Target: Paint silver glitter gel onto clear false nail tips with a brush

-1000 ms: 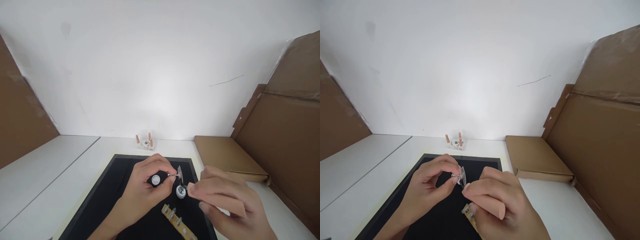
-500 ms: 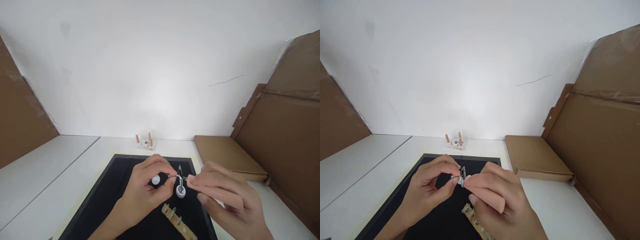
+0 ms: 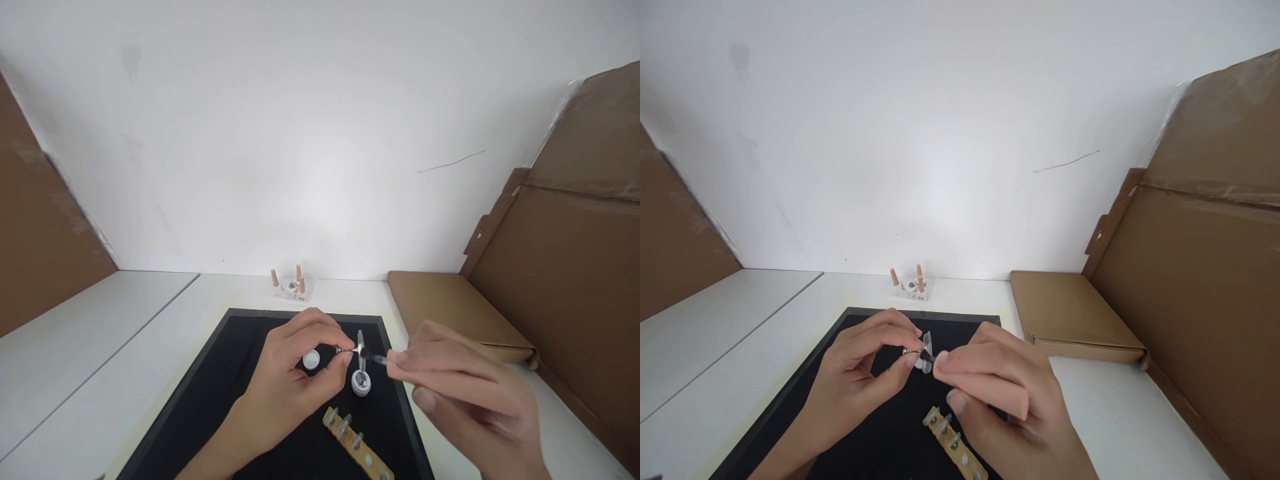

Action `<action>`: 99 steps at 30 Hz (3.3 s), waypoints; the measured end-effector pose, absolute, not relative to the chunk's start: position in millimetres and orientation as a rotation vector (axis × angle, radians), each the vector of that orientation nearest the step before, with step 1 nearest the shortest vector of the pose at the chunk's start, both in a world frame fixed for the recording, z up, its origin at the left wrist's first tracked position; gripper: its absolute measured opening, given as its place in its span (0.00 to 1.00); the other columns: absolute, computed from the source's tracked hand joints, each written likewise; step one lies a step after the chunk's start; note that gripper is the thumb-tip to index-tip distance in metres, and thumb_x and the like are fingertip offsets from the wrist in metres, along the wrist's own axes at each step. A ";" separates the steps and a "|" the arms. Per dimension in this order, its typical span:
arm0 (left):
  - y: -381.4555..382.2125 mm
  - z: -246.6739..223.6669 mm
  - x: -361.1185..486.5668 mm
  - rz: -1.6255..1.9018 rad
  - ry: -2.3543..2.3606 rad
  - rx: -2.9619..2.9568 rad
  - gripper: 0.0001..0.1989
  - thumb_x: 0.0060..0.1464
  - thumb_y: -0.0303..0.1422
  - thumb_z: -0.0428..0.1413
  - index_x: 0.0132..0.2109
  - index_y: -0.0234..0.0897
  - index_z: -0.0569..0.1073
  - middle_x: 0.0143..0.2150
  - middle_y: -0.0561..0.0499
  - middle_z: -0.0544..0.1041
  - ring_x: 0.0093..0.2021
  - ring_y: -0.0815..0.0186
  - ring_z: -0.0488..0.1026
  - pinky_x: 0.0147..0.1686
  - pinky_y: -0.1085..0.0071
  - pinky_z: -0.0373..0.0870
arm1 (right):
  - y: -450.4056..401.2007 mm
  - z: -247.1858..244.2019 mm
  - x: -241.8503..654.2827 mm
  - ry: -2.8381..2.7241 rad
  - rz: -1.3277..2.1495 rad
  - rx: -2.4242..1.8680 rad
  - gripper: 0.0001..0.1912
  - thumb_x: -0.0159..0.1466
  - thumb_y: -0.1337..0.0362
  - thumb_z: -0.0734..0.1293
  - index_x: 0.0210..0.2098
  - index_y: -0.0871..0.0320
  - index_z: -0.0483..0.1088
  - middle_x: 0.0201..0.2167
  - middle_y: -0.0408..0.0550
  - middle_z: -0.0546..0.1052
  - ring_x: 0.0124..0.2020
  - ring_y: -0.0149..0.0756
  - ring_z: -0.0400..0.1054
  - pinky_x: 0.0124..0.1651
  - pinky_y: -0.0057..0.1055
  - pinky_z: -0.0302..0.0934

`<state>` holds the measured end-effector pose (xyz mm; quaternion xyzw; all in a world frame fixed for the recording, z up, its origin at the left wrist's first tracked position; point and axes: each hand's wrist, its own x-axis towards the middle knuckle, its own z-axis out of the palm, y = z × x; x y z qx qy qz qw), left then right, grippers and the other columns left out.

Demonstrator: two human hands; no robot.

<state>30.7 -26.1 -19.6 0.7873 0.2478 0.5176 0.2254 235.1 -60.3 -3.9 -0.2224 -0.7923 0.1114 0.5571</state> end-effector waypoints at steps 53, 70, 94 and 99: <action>-24.0 -18.3 29.4 1.255 0.612 1.699 0.08 0.60 0.25 0.58 0.38 0.41 0.80 0.34 0.53 0.79 0.34 0.71 0.74 0.36 0.78 0.71 | -62.7 -3.0 226.1 -1.748 0.196 -0.563 0.11 0.66 0.69 0.66 0.46 0.52 0.75 0.30 0.45 0.81 0.26 0.33 0.71 0.21 0.28 0.66; -27.4 -9.8 33.7 1.219 0.642 1.566 0.06 0.58 0.29 0.60 0.37 0.42 0.82 0.33 0.55 0.82 0.33 0.72 0.76 0.35 0.81 0.73 | -63.9 1.9 213.1 -1.910 0.254 -0.462 0.08 0.65 0.70 0.64 0.39 0.61 0.76 0.24 0.47 0.79 0.20 0.27 0.67 0.21 0.23 0.64; -23.0 -9.4 35.3 0.976 0.501 1.330 0.09 0.54 0.38 0.63 0.33 0.36 0.83 0.27 0.53 0.81 0.30 0.72 0.77 0.35 0.79 0.74 | -63.7 7.5 222.1 -1.858 0.097 -0.516 0.17 0.57 0.80 0.62 0.40 0.59 0.74 0.26 0.43 0.75 0.23 0.27 0.66 0.22 0.23 0.64; -22.5 -11.4 34.5 0.972 0.480 1.319 0.08 0.56 0.37 0.63 0.33 0.37 0.83 0.27 0.54 0.82 0.30 0.73 0.77 0.36 0.79 0.73 | -65.1 10.4 221.9 -1.865 0.099 -0.556 0.17 0.54 0.81 0.60 0.36 0.59 0.74 0.22 0.40 0.69 0.22 0.24 0.64 0.22 0.20 0.62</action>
